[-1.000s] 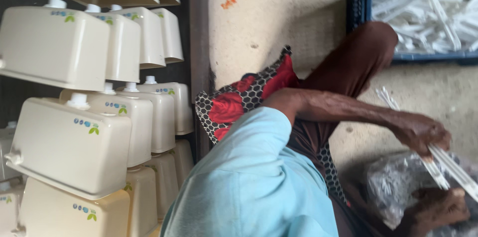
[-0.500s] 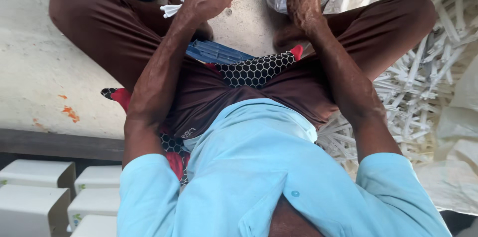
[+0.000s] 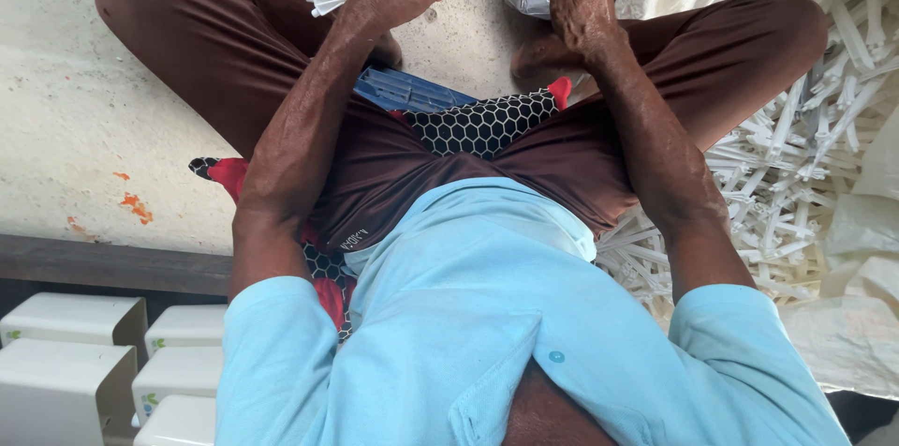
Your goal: The person sits cross-legged on a low stool and repeatedly picks up white plastic clips and small white plastic pieces. They insert the small pieces into the clips by hand and place the assembled units into a blue basket. The person continues this repetitive assembly process throughout the video.
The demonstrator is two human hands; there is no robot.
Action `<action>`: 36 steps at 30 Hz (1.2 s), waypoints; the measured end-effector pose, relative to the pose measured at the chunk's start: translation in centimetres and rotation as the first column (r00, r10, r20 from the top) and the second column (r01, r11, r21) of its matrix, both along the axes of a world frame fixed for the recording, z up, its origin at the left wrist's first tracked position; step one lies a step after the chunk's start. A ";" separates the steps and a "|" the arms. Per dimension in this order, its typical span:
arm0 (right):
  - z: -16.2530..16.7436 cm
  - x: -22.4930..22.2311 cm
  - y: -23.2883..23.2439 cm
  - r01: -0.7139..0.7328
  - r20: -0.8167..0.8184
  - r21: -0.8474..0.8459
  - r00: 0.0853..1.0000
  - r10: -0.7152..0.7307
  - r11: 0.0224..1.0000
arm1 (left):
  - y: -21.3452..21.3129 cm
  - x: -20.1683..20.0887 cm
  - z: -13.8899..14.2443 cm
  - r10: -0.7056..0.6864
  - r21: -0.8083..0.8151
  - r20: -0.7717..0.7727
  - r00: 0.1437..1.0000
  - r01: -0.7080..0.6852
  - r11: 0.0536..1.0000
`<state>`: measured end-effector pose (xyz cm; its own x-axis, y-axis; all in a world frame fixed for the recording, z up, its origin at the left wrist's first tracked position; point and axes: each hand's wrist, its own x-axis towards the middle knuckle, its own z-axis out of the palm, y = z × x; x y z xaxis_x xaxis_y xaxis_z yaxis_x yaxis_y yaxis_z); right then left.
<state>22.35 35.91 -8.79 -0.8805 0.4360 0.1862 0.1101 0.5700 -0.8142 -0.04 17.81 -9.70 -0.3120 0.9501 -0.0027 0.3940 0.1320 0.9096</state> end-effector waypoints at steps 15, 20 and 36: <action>1.1 0.8 -0.3 -0.066 0.048 0.061 0.997 0.063 0.996 | 0.5 -0.4 -2.4 -0.034 0.107 -0.149 0.988 0.050 0.993; 0.7 0.2 -0.8 0.118 0.254 -0.163 0.964 -0.074 0.980 | 0.1 0.2 -2.3 -0.033 -0.035 -0.139 0.990 0.028 0.999; -1.3 0.4 -0.1 0.048 0.299 0.245 0.946 -0.123 0.968 | 0.1 0.8 -0.9 -0.029 -0.013 -0.179 0.983 0.027 1.000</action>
<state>22.75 35.84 -10.08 -0.8718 0.4896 0.0157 0.3915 0.7157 -0.5784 0.74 17.95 -10.65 -0.2817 0.9587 0.0407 0.5545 0.1280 0.8223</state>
